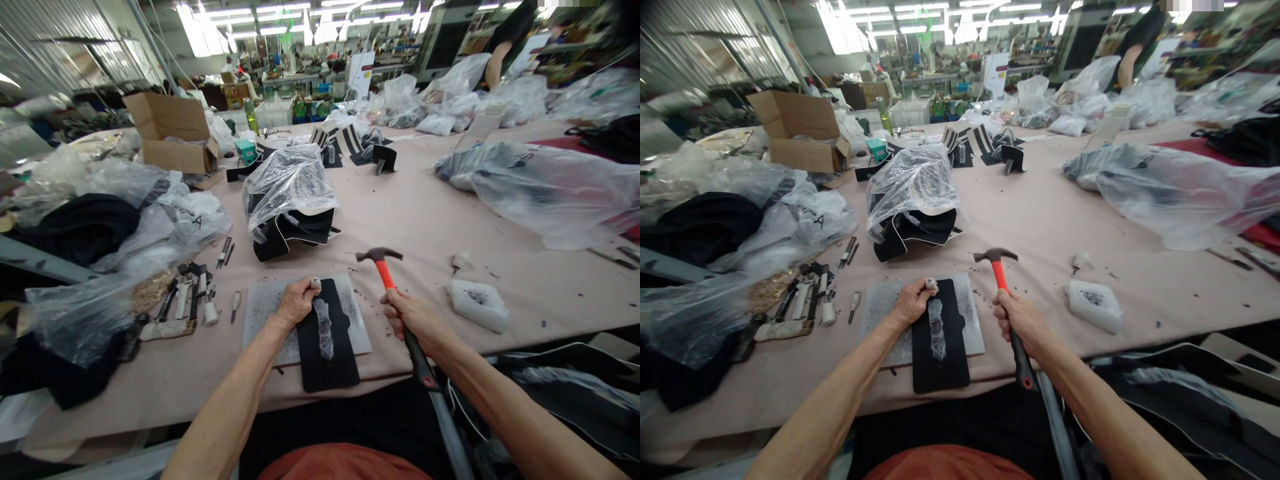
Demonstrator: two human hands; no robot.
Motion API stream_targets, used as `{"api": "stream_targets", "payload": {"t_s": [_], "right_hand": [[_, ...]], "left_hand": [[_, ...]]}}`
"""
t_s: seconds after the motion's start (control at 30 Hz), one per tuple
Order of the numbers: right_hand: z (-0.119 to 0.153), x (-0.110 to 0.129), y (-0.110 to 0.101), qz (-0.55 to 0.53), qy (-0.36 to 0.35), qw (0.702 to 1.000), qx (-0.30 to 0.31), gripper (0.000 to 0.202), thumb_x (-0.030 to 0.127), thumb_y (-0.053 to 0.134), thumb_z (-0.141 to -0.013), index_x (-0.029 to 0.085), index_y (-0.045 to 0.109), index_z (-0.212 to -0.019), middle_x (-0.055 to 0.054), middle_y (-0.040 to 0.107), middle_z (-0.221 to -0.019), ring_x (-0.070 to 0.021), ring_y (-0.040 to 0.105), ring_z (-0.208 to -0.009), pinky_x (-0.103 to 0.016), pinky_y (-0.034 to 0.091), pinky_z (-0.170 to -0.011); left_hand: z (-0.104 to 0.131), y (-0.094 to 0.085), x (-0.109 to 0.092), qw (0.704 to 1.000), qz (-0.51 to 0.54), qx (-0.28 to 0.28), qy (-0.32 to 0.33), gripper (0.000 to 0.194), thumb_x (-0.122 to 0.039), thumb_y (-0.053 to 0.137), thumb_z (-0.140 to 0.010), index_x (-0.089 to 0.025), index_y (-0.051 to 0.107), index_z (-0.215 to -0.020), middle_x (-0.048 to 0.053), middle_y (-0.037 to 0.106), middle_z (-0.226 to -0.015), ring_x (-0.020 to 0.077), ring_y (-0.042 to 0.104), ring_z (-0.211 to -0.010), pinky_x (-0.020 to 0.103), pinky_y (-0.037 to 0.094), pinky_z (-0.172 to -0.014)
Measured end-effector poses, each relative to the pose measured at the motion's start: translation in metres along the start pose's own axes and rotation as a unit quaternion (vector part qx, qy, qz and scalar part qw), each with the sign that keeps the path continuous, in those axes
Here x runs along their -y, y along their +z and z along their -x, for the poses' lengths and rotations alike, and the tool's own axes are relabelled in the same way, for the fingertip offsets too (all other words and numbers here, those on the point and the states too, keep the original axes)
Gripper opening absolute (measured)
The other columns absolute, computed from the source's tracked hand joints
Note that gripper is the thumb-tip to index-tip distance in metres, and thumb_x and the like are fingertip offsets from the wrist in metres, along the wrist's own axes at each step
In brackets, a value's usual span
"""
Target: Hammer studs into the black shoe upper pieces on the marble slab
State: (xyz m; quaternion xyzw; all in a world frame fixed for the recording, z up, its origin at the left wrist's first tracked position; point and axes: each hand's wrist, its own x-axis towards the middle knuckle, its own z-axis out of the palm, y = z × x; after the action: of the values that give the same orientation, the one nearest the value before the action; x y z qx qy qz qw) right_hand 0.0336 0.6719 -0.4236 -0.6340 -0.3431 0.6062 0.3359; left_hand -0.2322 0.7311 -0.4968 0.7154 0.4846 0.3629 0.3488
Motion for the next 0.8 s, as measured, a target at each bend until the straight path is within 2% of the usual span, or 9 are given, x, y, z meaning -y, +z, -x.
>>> {"api": "stream_targets", "payload": {"t_s": [0.07,0.17,0.27,0.33,0.47,0.57,0.67,0.73,0.8], "right_hand": [[0.013,0.012,0.01,0.082,-0.145,0.985,-0.042,0.036,0.055,0.038,-0.096,0.021,0.049,-0.088,0.007,0.04,-0.057,-0.0098,0.035,-0.042,-0.021,0.03,-0.04],[0.024,0.02,0.022,0.305,-0.322,0.891,-0.091,0.042,0.056,0.033,-0.099,0.021,0.049,-0.082,0.002,0.047,-0.057,-0.0127,0.041,-0.047,-0.025,0.029,-0.047],[0.027,0.029,0.028,0.534,-0.317,0.783,-0.043,0.033,0.041,0.034,-0.1,0.019,0.053,-0.084,-0.003,0.054,-0.058,-0.015,0.046,-0.046,-0.029,0.021,-0.048],[0.03,0.041,0.028,0.601,-0.3,0.741,-0.005,0.028,0.036,0.037,-0.1,0.019,0.055,-0.087,-0.004,0.057,-0.06,-0.0156,0.049,-0.047,-0.03,0.02,-0.048],[0.044,0.066,0.029,0.493,-0.398,0.763,-0.127,0.036,0.044,0.03,-0.103,0.022,0.051,-0.086,-0.001,0.055,-0.059,-0.0142,0.046,-0.047,-0.028,0.027,-0.05],[0.043,0.06,0.033,0.403,-0.437,0.779,-0.2,0.04,0.045,0.023,-0.104,0.022,0.05,-0.085,-0.001,0.054,-0.059,-0.0138,0.046,-0.048,-0.026,0.031,-0.051],[0.033,0.036,0.034,0.517,-0.381,0.762,-0.083,0.033,0.036,0.033,-0.101,0.02,0.054,-0.08,-0.003,0.055,-0.056,-0.0131,0.042,-0.043,-0.027,0.026,-0.047],[0.025,0.02,0.031,0.584,-0.338,0.738,-0.003,0.027,0.027,0.04,-0.097,0.019,0.06,-0.082,-0.005,0.061,-0.062,-0.0126,0.045,-0.044,-0.027,0.026,-0.046],[0.012,0.008,0.028,0.603,-0.358,0.712,0.025,0.024,0.022,0.043,-0.095,0.019,0.063,-0.082,-0.005,0.066,-0.069,-0.0132,0.049,-0.046,-0.026,0.03,-0.046]], "left_hand": [[0.002,0.001,0.004,1.0,0.005,-0.003,0.0,0.01,-0.023,0.056,-0.088,-0.019,0.065,-0.085,0.001,0.068,-0.078,0.0172,0.063,-0.073,0.026,0.047,-0.073],[0.003,0.002,0.005,1.0,0.005,-0.009,-0.002,0.011,-0.024,0.055,-0.088,-0.019,0.065,-0.087,0.001,0.068,-0.077,0.0175,0.063,-0.073,0.027,0.047,-0.073],[0.002,0.002,0.003,1.0,0.0,-0.016,0.001,0.011,-0.023,0.055,-0.087,-0.019,0.064,-0.085,0.002,0.069,-0.077,0.0179,0.064,-0.073,0.027,0.048,-0.073],[0.001,0.001,0.001,1.0,-0.007,-0.019,0.001,0.01,-0.023,0.055,-0.086,-0.019,0.064,-0.084,0.002,0.07,-0.078,0.0186,0.065,-0.074,0.028,0.049,-0.074],[0.003,0.002,0.005,1.0,-0.017,-0.017,-0.009,0.011,-0.024,0.056,-0.087,-0.02,0.066,-0.086,0.003,0.071,-0.081,0.0186,0.066,-0.076,0.028,0.05,-0.074],[0.004,0.0,0.007,0.999,-0.031,-0.021,-0.017,0.013,-0.025,0.056,-0.087,-0.019,0.068,-0.088,0.003,0.072,-0.08,0.0185,0.067,-0.075,0.027,0.051,-0.075],[0.001,-0.004,-0.013,0.994,-0.084,-0.02,-0.06,0.013,-0.025,0.058,-0.084,-0.022,0.07,-0.083,0.002,0.072,-0.075,0.02,0.068,-0.073,0.029,0.053,-0.072],[-0.004,-0.005,-0.042,0.984,-0.139,-0.037,-0.107,0.01,-0.029,0.063,-0.081,-0.028,0.072,-0.08,-0.002,0.072,-0.074,0.0207,0.068,-0.073,0.03,0.054,-0.069],[-0.013,-0.003,-0.073,0.986,-0.141,-0.04,-0.081,0.007,-0.033,0.068,-0.08,-0.036,0.073,-0.082,-0.008,0.074,-0.084,0.0214,0.068,-0.076,0.033,0.055,-0.066]]}}
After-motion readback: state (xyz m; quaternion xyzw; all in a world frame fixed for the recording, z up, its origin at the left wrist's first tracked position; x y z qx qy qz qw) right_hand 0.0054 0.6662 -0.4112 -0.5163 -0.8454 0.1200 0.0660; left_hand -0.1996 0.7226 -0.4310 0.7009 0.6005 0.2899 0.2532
